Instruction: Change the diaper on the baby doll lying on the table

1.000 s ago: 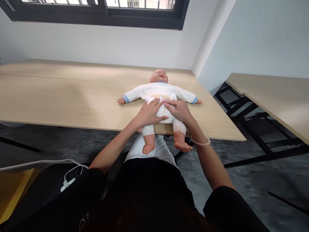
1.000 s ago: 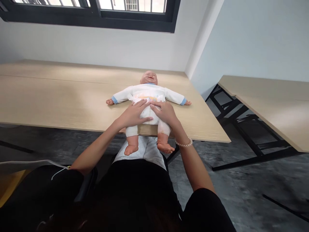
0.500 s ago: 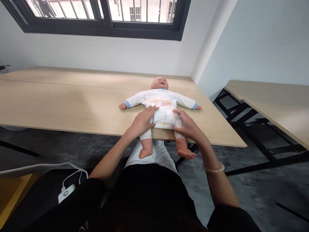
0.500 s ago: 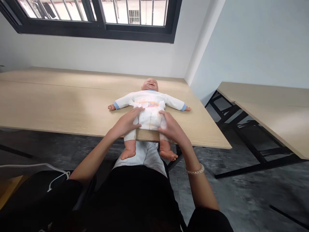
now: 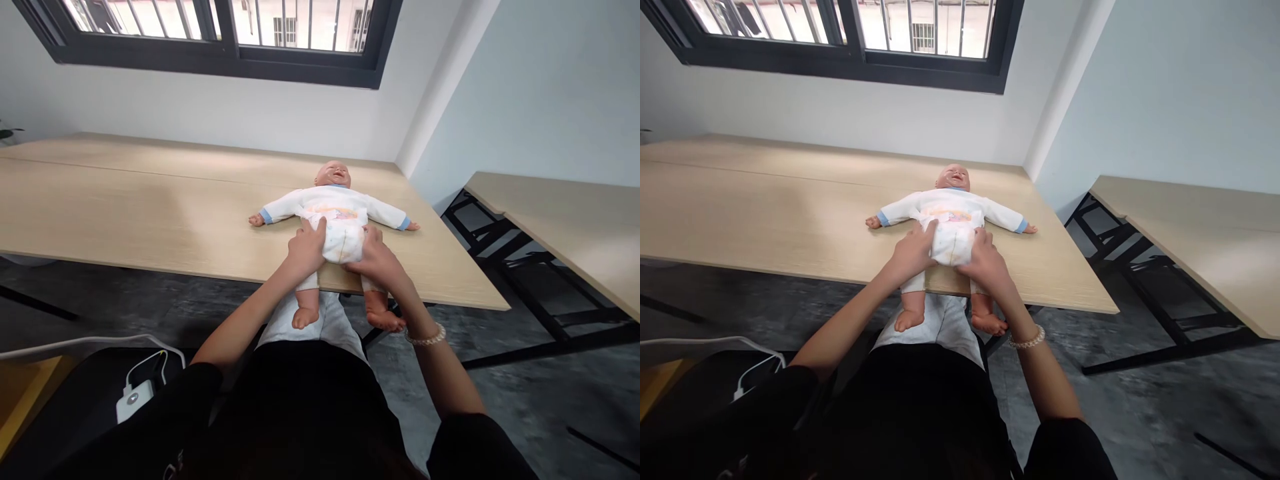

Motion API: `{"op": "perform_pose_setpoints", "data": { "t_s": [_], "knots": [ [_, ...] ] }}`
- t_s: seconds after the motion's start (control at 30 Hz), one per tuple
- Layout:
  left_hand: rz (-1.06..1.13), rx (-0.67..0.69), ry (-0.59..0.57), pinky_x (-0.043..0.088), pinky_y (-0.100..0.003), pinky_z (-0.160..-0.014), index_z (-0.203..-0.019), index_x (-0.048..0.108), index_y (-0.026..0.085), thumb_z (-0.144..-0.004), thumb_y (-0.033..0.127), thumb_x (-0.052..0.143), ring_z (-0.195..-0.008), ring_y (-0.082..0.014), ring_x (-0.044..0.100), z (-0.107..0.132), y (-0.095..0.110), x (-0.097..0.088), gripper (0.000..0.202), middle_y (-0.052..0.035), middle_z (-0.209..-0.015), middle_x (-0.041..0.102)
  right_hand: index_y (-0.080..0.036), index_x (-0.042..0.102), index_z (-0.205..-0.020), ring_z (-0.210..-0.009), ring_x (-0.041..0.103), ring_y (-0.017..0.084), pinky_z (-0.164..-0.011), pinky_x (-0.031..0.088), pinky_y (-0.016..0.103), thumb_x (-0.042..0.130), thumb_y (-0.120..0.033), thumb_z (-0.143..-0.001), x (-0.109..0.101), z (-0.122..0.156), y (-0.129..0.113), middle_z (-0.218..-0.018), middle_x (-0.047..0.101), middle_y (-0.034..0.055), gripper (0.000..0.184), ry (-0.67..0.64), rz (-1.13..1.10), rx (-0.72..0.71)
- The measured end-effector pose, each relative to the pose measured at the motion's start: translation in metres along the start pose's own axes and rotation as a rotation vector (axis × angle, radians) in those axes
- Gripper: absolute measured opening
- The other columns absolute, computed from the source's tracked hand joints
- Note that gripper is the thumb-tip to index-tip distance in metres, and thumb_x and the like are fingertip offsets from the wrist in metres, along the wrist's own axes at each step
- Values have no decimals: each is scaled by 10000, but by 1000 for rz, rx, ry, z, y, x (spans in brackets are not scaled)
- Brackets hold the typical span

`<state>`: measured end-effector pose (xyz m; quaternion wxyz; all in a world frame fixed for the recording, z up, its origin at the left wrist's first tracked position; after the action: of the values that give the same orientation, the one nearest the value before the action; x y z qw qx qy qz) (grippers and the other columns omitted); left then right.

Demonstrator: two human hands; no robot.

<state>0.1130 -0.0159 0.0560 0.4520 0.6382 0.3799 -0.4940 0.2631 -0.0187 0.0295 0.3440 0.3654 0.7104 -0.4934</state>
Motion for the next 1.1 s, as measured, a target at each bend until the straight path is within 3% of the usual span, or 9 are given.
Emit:
{"op": "perform_pose_setpoints", "data": {
  "t_s": [0.17, 0.3, 0.43, 0.6, 0.73, 0.8, 0.93, 1.1],
  "knots": [
    [-41, -15, 83, 519, -427, -789, -1377, 381, 131, -850, 154, 530, -1103, -383, 587, -2, -7, -13, 548, -232, -1199, 547, -152, 396, -1217, -992, 573, 385, -804, 490, 471, 570, -234, -696, -17, -7, 1, -1209, 473, 203, 556, 100, 92, -17],
    [-23, 11, 36, 527, -425, -756, -1310, 419, 124, -850, 235, 572, -1014, -380, 633, -4, -15, -10, 498, -221, -1186, 564, -145, 406, -1206, -896, 593, 374, -735, 486, 454, 597, -265, -682, -16, -8, 3, -1222, 474, 208, 570, 1, 115, 54],
    [-50, 29, -7, 533, -412, -714, -1360, 370, 111, -848, 237, 563, -966, -367, 655, -2, -15, -5, 562, -229, -1244, 536, -138, 374, -1255, -917, 599, 389, -761, 487, 460, 634, -330, -686, -10, -5, 2, -1242, 461, 207, 655, -80, 110, 122],
    [-85, 29, -64, 531, -400, -743, -1453, 265, 103, -821, 209, 604, -993, -353, 657, 4, -11, -5, 725, -226, -1294, 513, -117, 325, -1307, -1094, 537, 419, -884, 474, 496, 663, -354, -673, -3, -2, 4, -1300, 402, 220, 756, -137, 28, 93],
    [-48, 15, -114, 519, -388, -804, -1502, 166, 104, -745, 341, 767, -1079, -369, 625, 6, -11, -1, 995, -245, -1353, 475, -126, 285, -1345, -1268, 407, 401, -1033, 405, 489, 775, -450, -604, 0, -2, 8, -1333, 375, 205, 946, -164, -93, 51],
    [-8, 15, -109, 513, -387, -826, -1503, 160, 107, -718, 442, 797, -1117, -377, 606, 5, -12, 0, 1065, -251, -1376, 457, -146, 294, -1345, -1296, 380, 391, -1053, 386, 488, 767, -468, -626, 0, -2, 7, -1337, 382, 190, 919, -160, -119, 30],
    [15, 2, -84, 510, -397, -838, -1480, 212, 109, -825, 511, 675, -1136, -372, 595, 5, -9, 0, 897, -233, -1356, 480, -137, 322, -1315, -1250, 437, 402, -992, 427, 482, 735, -425, -684, 2, -3, 0, -1323, 403, 198, 807, -136, -52, 77],
    [-71, -79, -84, 512, -416, -849, -1468, 244, 74, -879, 310, 604, -1113, -361, 607, 7, 0, -1, 730, -242, -1322, 510, -110, 316, -1291, -1162, 516, 419, -918, 464, 483, 695, -392, -750, 0, 0, -12, -1303, 420, 228, 718, -121, 100, 195]
  ]
}}
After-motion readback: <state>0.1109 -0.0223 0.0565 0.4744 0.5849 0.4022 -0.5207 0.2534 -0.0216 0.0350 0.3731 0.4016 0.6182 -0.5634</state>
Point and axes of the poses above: each hand's wrist, its own z-axis away from the middle knuckle, its own x-axis out of the palm, y = z × x, the point moved 8 cm from there along -z, towards the middle knuckle
